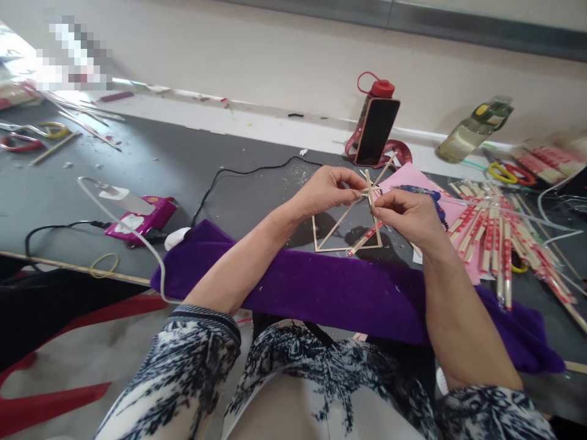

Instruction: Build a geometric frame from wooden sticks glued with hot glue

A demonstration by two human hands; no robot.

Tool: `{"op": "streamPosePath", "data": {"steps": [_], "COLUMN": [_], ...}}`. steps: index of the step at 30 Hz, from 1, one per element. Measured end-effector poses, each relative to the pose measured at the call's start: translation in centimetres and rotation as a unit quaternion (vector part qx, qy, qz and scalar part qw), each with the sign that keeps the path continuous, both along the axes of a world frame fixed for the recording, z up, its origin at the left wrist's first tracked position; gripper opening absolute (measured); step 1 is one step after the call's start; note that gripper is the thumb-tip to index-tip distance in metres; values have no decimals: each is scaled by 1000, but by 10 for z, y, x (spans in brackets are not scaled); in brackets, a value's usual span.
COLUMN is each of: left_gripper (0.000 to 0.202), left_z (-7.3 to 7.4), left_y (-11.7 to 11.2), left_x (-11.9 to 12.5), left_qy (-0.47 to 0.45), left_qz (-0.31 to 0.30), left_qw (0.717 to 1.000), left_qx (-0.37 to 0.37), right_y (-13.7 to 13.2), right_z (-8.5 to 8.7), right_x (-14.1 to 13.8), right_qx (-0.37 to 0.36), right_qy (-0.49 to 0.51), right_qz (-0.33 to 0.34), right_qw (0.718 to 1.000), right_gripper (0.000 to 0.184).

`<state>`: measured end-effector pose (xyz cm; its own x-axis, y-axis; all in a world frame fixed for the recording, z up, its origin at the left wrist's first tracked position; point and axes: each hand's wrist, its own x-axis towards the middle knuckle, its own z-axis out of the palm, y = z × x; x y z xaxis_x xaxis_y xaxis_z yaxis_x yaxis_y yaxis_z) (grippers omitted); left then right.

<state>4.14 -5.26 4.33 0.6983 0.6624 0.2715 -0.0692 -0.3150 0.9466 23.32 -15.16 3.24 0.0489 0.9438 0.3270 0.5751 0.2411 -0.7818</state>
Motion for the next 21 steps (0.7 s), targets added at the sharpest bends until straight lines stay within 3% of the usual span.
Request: {"op": "streamPosePath", "data": {"steps": [21], "left_gripper": [12], "left_z": [2], "left_y": [0], "left_x": [-1], "left_qy": [7], "left_qz": [-14], "left_qw": [1000], "left_qx": [4], "right_y": [4], "right_z": [-10], "right_x": [-10], "right_qx": [-26], "right_qy": [16], "right_qz": [-11], "right_qw": [999], "right_gripper": [4]}}
